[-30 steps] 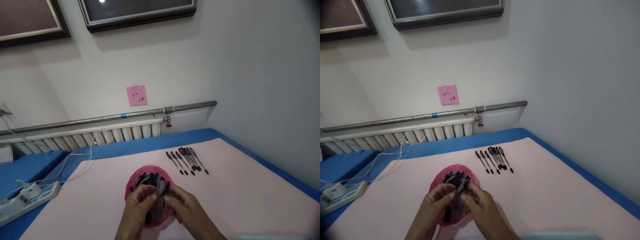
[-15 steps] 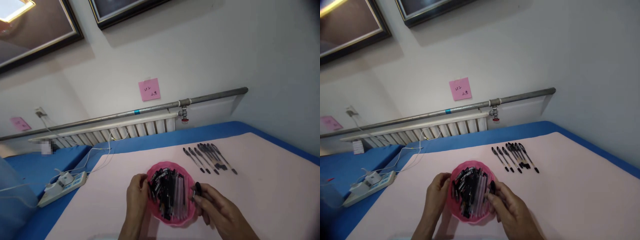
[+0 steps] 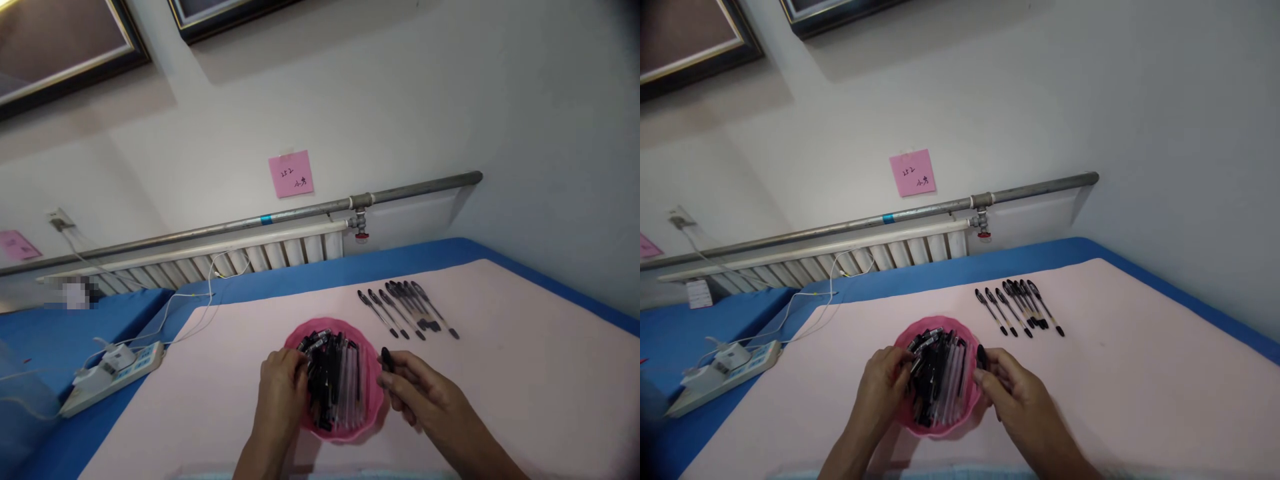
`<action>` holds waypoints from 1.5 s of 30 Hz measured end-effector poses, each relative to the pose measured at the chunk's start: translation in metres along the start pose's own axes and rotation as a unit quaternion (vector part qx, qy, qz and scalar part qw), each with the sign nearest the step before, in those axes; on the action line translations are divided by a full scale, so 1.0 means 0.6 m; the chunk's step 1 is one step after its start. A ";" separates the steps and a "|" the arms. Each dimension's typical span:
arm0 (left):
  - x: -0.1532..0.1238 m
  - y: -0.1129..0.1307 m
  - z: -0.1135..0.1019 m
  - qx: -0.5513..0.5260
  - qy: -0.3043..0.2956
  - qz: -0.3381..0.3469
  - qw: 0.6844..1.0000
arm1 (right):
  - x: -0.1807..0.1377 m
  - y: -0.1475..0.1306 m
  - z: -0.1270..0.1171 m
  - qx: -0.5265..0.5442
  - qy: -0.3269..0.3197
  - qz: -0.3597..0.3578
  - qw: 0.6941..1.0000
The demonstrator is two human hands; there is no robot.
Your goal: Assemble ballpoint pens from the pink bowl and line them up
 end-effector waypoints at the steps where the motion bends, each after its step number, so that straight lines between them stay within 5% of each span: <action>1: -0.001 0.010 0.005 0.000 -0.006 0.008 1.000 | 0.000 0.003 0.000 0.001 0.000 0.001 1.000; 8: -0.011 0.043 0.008 -0.102 0.008 -0.003 0.995 | 0.001 -0.004 0.010 -0.005 -0.004 -0.006 1.000; 12: -0.020 0.054 0.021 -0.276 -0.023 -0.065 0.959 | -0.006 -0.031 0.023 -0.042 0.011 -0.038 0.998; 17: -0.029 0.094 0.040 -0.365 -0.067 -0.036 0.928 | -0.022 -0.050 0.052 -0.118 -0.008 -0.110 0.987; 22: -0.021 0.013 -0.012 -0.157 0.030 -0.108 0.981 | -0.019 -0.047 0.027 -0.135 0.039 -0.099 0.985; 27: -0.008 -0.017 -0.033 0.141 0.019 -0.082 0.986 | -0.017 -0.057 0.021 -0.153 0.034 -0.102 0.982; 31: -0.008 0.004 -0.016 0.169 0.015 -0.057 0.984 | -0.019 -0.060 0.019 -0.160 0.030 -0.123 0.979; 37: -0.011 0.044 0.041 0.183 -0.073 -0.036 0.980 | -0.017 -0.060 0.008 -0.161 0.043 -0.121 0.979; 45: -0.013 0.048 0.050 0.184 -0.092 -0.026 0.978 | -0.016 -0.065 -0.003 -0.152 0.054 -0.120 0.980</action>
Point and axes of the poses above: each hand's wrist, its own x-axis towards the middle knuckle, its own z-axis out of the palm, y = z × x, the point moved 10 cm from there along x, towards the middle knuckle, and after that the axes turned 5 degrees about z, right-handed, at the moved point
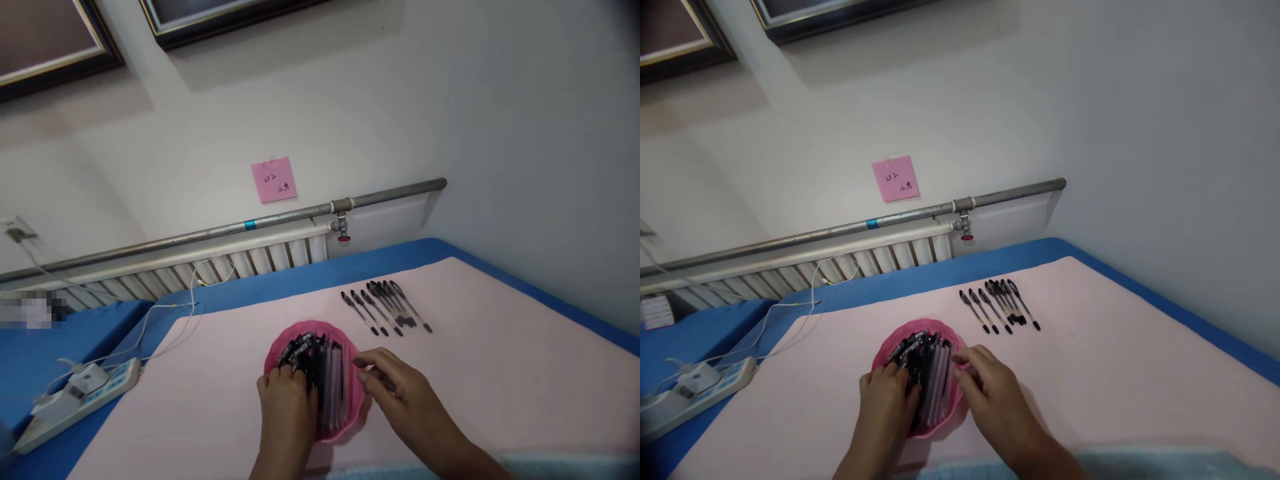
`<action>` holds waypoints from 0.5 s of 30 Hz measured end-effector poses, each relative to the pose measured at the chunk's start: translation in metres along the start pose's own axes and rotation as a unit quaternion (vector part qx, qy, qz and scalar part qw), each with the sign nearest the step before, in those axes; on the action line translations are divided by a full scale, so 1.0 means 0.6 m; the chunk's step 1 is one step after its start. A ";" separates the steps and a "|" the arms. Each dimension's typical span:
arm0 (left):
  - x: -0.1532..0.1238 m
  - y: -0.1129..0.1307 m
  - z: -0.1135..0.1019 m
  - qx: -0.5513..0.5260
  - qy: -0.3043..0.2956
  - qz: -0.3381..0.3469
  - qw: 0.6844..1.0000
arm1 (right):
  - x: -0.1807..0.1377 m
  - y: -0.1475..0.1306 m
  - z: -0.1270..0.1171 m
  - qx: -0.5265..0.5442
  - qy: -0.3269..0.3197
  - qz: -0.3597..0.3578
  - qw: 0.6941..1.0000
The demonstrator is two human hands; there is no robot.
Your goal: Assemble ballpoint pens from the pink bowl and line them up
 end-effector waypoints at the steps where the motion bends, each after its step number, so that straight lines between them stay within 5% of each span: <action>1: -0.001 0.001 -0.002 -0.005 0.002 0.003 1.000 | 0.000 0.000 -0.001 0.001 -0.001 0.000 1.000; 10: -0.004 -0.011 -0.005 -0.021 0.005 -0.024 0.999 | 0.000 0.004 -0.001 -0.021 0.002 -0.024 0.999; 15: -0.015 -0.018 -0.021 -0.142 0.039 -0.047 0.988 | 0.000 0.008 0.002 -0.045 -0.003 -0.041 0.998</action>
Point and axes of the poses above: each hand's wrist, its own x-axis towards the middle knuckle, its own z-axis out of the palm, y = z × x, the point moved 10 cm from there along x, towards the middle knuckle, and after that the axes turned 5 degrees about z, right-handed, at the moved point
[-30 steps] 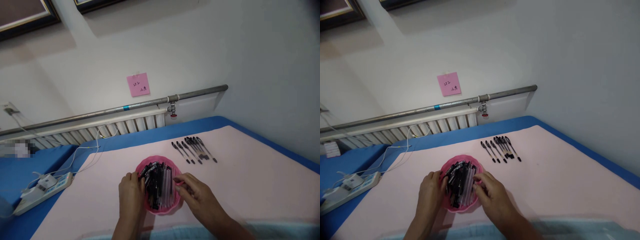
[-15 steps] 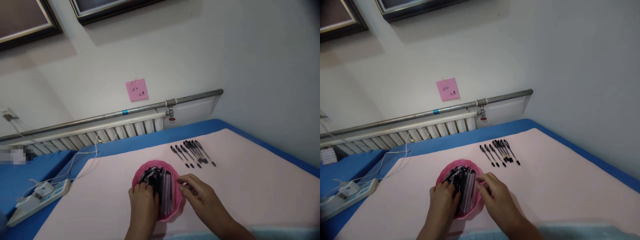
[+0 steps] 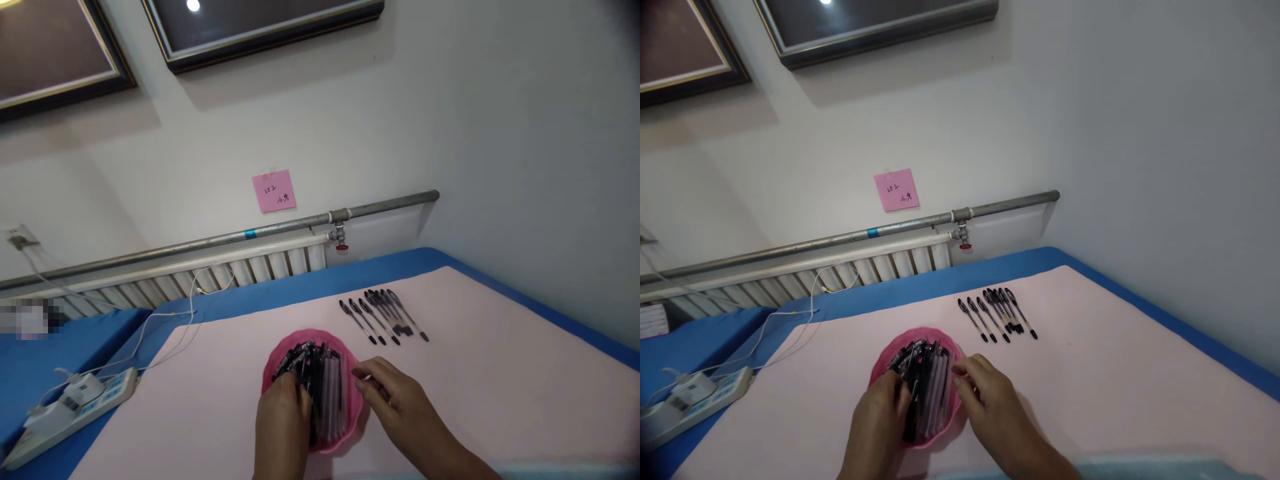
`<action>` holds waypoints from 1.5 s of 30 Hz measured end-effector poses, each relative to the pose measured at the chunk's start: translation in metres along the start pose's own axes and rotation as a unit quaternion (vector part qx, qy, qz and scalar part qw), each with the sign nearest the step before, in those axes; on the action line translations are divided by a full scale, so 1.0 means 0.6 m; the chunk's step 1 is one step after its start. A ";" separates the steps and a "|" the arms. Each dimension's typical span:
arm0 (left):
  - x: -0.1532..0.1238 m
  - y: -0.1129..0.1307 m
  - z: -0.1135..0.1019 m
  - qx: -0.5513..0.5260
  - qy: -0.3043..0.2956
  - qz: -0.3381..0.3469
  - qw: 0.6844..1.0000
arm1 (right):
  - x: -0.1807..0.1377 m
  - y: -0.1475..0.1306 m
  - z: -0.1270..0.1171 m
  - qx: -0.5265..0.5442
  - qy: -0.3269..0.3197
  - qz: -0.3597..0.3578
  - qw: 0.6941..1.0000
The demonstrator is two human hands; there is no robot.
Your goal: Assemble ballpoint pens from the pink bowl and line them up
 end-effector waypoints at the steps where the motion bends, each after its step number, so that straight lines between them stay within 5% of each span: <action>1: -0.002 0.002 0.004 -0.023 -0.009 -0.004 1.000 | 0.000 0.000 0.001 -0.003 -0.002 -0.002 1.000; 12: -0.010 0.050 0.061 -0.008 -0.072 0.031 0.997 | -0.001 -0.006 -0.002 -0.005 0.007 -0.019 1.000; 19: -0.008 0.013 0.046 -0.195 -0.034 -0.016 0.980 | -0.002 -0.009 -0.002 -0.003 0.002 -0.009 1.000; 21: -0.007 -0.002 0.055 -0.340 -0.039 -0.059 0.938 | -0.002 -0.007 0.001 0.020 -0.004 0.007 1.000; 25: -0.018 0.021 0.095 -0.579 -0.121 -0.100 0.800 | -0.008 0.007 0.034 0.131 -0.072 0.086 0.985; 29: -0.029 0.053 0.106 -0.642 -0.165 -0.090 0.743 | -0.011 0.023 0.053 0.233 -0.094 0.146 0.957; 33: -0.024 0.029 0.089 -0.723 -0.086 -0.155 0.668 | -0.013 0.028 0.046 0.243 -0.088 0.171 0.951; 36: -0.019 -0.003 0.068 -0.769 -0.001 -0.207 0.604 | -0.021 0.008 0.060 0.176 -0.148 0.138 0.963; 40: -0.011 -0.019 0.047 -0.799 0.035 -0.210 0.563 | -0.038 -0.013 0.085 0.058 -0.199 0.061 0.977; 45: -0.009 -0.027 0.040 -0.792 0.072 -0.202 0.572 | -0.046 0.003 0.100 -0.007 -0.205 0.053 0.977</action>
Point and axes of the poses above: each hand's wrist, its own x-axis towards the middle knuckle, its own z-axis out of the palm, y = z × x, the point moved 10 cm from there along x, towards the middle knuckle, and after that the axes turned 5 degrees about z, right-handed, at the moved point
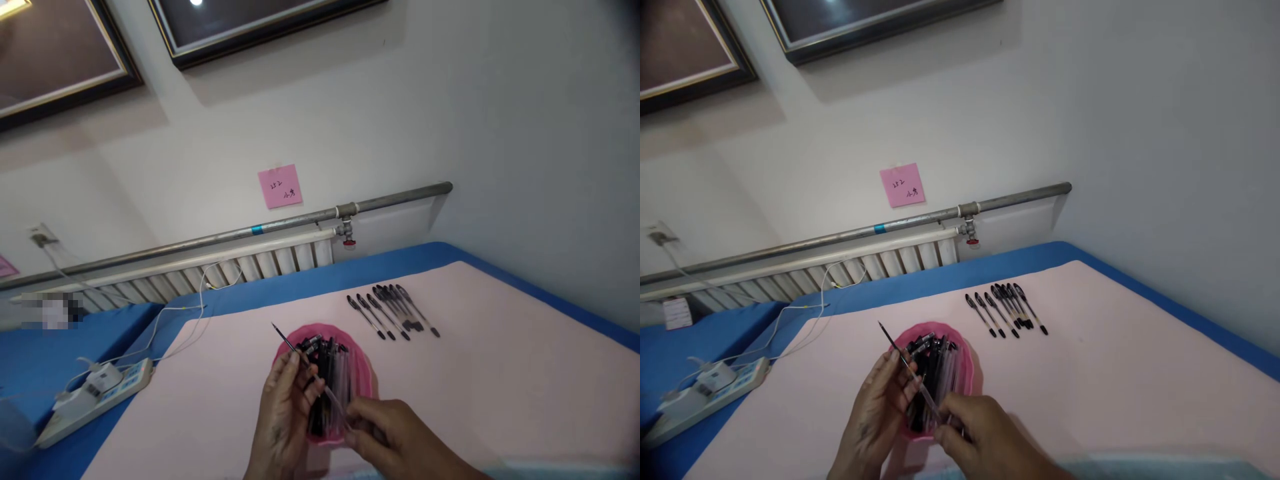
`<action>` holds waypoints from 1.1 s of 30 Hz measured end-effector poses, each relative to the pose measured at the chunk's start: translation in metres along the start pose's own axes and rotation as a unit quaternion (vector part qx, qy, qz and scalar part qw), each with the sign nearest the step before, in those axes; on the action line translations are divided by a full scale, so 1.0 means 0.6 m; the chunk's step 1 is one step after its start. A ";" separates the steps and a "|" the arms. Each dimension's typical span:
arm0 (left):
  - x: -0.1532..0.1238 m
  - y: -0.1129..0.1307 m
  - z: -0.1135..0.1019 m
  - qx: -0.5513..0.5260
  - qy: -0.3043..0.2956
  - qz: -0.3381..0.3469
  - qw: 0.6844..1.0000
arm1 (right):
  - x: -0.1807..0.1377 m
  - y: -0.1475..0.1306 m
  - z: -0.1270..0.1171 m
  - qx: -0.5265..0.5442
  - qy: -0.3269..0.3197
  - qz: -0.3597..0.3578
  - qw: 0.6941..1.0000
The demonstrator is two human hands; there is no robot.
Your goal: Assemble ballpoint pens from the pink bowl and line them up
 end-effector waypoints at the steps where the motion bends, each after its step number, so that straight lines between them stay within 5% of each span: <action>1: -0.001 -0.001 0.002 0.002 -0.004 0.004 1.000 | 0.000 0.001 0.002 -0.005 -0.003 0.000 1.000; 33: -0.004 0.002 0.010 0.054 -0.032 0.032 0.998 | 0.003 0.023 0.007 -0.006 -0.007 0.023 1.000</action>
Point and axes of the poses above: each hand's wrist, its own x-axis towards the middle knuckle, its own z-axis out of the palm, y = z × x, the point moved 10 cm from there along x, towards the middle knuckle, and after that the axes turned 5 degrees about z, right-handed, at the moved point
